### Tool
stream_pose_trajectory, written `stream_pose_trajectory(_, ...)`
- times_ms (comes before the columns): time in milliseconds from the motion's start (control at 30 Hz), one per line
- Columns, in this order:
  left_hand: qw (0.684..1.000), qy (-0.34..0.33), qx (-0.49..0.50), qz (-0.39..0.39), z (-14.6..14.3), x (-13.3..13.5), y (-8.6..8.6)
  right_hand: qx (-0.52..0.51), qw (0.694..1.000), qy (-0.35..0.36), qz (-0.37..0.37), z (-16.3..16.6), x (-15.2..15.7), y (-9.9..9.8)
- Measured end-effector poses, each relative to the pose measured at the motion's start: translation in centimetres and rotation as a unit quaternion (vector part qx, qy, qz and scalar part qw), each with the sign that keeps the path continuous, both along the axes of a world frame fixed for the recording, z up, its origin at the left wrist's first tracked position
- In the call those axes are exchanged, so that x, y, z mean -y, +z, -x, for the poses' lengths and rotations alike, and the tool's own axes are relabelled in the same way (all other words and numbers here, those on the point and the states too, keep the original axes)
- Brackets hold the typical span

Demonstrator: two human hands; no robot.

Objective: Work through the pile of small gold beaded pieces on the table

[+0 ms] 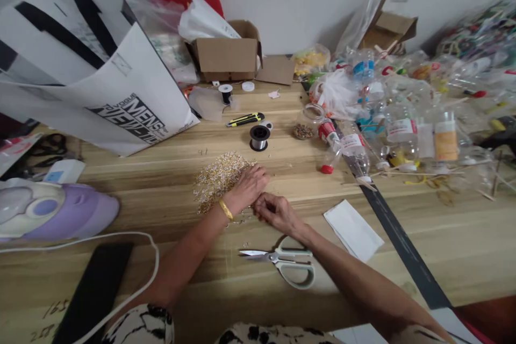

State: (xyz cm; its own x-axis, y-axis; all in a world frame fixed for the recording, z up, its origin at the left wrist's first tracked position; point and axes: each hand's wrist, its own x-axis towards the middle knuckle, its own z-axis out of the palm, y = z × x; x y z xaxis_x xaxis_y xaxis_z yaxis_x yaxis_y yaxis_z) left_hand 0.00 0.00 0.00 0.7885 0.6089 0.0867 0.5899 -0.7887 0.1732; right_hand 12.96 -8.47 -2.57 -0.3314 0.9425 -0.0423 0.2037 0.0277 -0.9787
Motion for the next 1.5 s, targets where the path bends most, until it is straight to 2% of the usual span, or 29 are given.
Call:
stream_pose_trajectory(167, 1.000, 0.004, 0.009, 0.004, 0.0, -0.1, 0.0, -0.004, 1.000, 0.000, 0.001, 0.0, 0.0, 0.1)
stream_pose_trajectory(300, 0.998, 0.015, 0.056, 0.013, 0.2, -0.2, 0.8, -0.005, 1.000, -0.001, -0.014, 0.0, 0.0, -0.1)
stream_pose_trajectory(467, 0.977, 0.094, 0.177, 0.076, 1.4, 0.1, 1.8, -0.004, 1.000, 0.001, -0.020, -0.2, 0.1, 0.2)
stream_pose_trajectory(633, 0.950, 0.140, 0.232, 0.154, 3.4, 1.8, 2.2, 0.001, 1.000, -0.011, -0.026, -0.2, 0.1, 0.6)
stream_pose_trajectory(733, 0.938, 0.155, 0.251, 0.182, 4.5, 3.1, 2.0, 0.012, 0.999, -0.025, -0.043, -0.1, 0.1, 0.7)
stream_pose_trajectory(867, 0.903, 0.196, 0.284, 0.258, 5.4, 4.5, 1.2, 0.025, 0.996, -0.039, -0.079, 0.1, 0.1, 1.1)
stream_pose_trajectory(1067, 0.863, 0.240, 0.320, 0.307, 5.7, 5.2, 0.2, 0.035, 0.994, -0.053, -0.093, 0.8, 0.3, 1.9)
stream_pose_trajectory(1300, 0.844, 0.247, 0.345, 0.329, 5.8, 5.1, -0.3, 0.018, 0.995, -0.070, -0.075, 1.7, 0.4, 2.2)
stream_pose_trajectory(1500, 0.827, 0.262, 0.346, 0.358, 5.9, 5.1, 0.0, -0.002, 0.995, -0.059, -0.081, 2.0, 0.4, 1.9)
